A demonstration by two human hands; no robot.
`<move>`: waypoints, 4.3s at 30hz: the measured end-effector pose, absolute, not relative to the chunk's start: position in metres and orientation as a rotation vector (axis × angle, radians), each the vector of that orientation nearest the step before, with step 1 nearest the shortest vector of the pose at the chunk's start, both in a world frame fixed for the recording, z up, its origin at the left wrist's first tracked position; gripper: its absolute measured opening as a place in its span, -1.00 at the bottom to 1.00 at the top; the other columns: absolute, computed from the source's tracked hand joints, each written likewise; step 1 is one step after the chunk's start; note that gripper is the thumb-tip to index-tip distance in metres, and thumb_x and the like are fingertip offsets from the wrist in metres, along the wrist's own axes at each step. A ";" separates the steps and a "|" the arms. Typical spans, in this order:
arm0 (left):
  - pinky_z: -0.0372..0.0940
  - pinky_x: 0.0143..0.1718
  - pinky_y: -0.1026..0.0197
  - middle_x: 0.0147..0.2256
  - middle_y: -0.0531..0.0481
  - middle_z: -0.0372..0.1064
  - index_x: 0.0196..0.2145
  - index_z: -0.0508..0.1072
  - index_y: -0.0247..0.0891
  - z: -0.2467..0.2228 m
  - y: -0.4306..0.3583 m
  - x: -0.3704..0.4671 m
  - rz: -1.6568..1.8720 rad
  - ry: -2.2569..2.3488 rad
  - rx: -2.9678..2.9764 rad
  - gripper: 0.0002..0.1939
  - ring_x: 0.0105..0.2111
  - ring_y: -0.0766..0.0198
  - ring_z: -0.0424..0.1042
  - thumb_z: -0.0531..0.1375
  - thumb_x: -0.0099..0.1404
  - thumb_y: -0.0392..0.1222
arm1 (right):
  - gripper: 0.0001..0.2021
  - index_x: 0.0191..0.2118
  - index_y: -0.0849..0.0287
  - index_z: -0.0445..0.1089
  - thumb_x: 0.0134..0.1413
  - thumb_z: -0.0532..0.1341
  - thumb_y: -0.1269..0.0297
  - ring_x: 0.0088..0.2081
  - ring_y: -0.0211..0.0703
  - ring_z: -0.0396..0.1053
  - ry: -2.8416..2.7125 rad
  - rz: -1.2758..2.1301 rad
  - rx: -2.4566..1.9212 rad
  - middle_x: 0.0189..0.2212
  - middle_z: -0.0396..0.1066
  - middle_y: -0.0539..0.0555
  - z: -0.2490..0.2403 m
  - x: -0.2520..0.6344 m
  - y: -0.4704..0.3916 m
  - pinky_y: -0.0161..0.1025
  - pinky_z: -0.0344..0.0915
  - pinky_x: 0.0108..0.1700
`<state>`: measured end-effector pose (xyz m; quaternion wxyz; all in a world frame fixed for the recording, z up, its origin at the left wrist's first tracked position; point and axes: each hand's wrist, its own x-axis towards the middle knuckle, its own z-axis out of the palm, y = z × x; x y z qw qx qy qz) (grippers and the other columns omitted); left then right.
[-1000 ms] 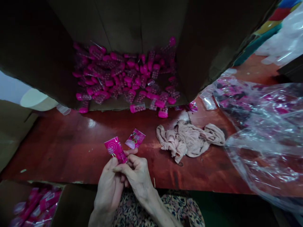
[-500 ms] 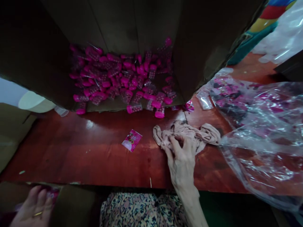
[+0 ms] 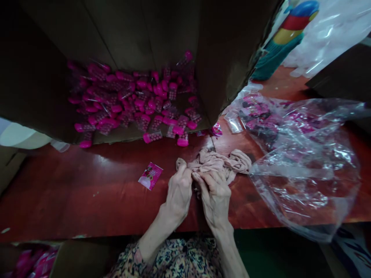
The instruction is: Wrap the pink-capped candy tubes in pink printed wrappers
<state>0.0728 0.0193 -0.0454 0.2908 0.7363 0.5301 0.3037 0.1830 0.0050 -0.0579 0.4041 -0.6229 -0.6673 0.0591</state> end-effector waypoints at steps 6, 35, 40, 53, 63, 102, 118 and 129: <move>0.24 -0.32 0.20 -0.35 -0.09 0.31 -0.35 0.37 -0.24 -0.053 0.032 0.067 0.759 1.461 2.027 -0.77 -0.34 0.21 0.33 -0.07 0.29 -0.32 | -0.65 -0.43 0.20 0.41 0.22 -0.01 0.16 -0.42 -0.09 0.34 -1.644 -0.115 -1.677 -0.50 0.43 0.11 -0.068 0.178 0.019 -0.18 0.23 -0.34; 0.17 -0.30 0.10 -0.44 -0.03 0.31 -0.53 0.41 -0.23 -0.050 0.016 -0.037 0.910 2.125 1.885 -0.89 -0.37 0.13 0.25 0.23 0.10 -0.19 | -0.88 -0.25 0.21 0.40 0.13 0.13 0.35 -0.21 -0.05 0.26 -1.575 -0.008 -1.589 -0.32 0.36 0.13 -0.038 0.139 -0.017 -0.04 0.25 -0.13; 0.16 -0.29 0.12 -0.47 -0.02 0.34 -0.46 0.50 -0.22 -0.049 0.011 -0.040 0.945 2.117 1.846 -0.83 -0.41 0.17 0.26 0.13 0.19 -0.16 | -0.89 -0.25 0.18 0.40 0.12 0.14 0.36 -0.20 -0.04 0.26 -1.559 -0.013 -1.575 -0.31 0.37 0.13 -0.038 0.139 -0.022 -0.03 0.26 -0.13; 0.20 -0.28 0.15 -0.46 0.02 0.36 -0.45 0.49 -0.21 -0.056 0.006 -0.048 1.215 2.062 1.525 -0.89 -0.38 0.19 0.33 0.20 0.09 -0.14 | -0.88 -0.26 0.16 0.40 0.12 0.12 0.39 -0.25 -0.08 0.27 -1.595 0.073 -1.510 -0.35 0.38 0.10 -0.043 0.130 -0.025 -0.07 0.27 -0.17; 0.21 -0.53 0.30 -0.61 0.09 0.33 -0.47 0.43 -0.28 -0.051 0.010 -0.049 1.243 2.053 1.362 -0.83 -0.58 0.30 0.32 0.19 0.08 -0.10 | -0.86 -0.29 0.16 0.42 0.13 0.11 0.41 -0.27 -0.07 0.24 -1.643 0.015 -1.491 -0.38 0.40 0.10 -0.061 0.132 -0.018 -0.07 0.23 -0.16; 0.17 -0.54 0.38 -0.64 0.13 0.38 -0.60 0.42 -0.32 -0.024 0.004 -0.021 1.613 1.307 0.440 -0.74 -0.64 0.46 0.30 0.39 -0.31 -0.27 | -0.82 -0.31 0.21 0.43 0.16 0.08 0.31 -0.26 -0.06 0.24 -1.544 0.066 -1.358 -0.38 0.41 0.13 -0.058 0.132 -0.021 -0.07 0.21 -0.16; 0.06 -0.63 0.38 -0.67 0.12 0.29 -0.58 0.47 -0.34 -0.030 0.004 -0.028 1.395 1.351 0.740 -0.81 -0.67 0.47 0.17 0.34 -0.16 -0.18 | -0.73 -0.44 0.25 0.46 -0.01 0.20 0.12 -0.46 -0.20 0.33 -1.033 0.930 -1.361 -0.53 0.43 0.01 -0.050 0.102 -0.019 -0.31 0.26 -0.39; 0.13 -0.36 0.19 -0.56 0.04 0.34 -0.58 0.46 -0.23 -0.042 0.030 -0.034 1.234 1.816 1.275 -0.98 -0.50 0.25 0.28 0.24 -0.04 -0.28 | -0.75 -0.45 0.23 0.47 -0.06 0.23 0.11 -0.48 -0.20 0.29 -0.993 0.971 -1.452 -0.55 0.41 0.02 -0.054 0.110 -0.003 -0.31 0.21 -0.41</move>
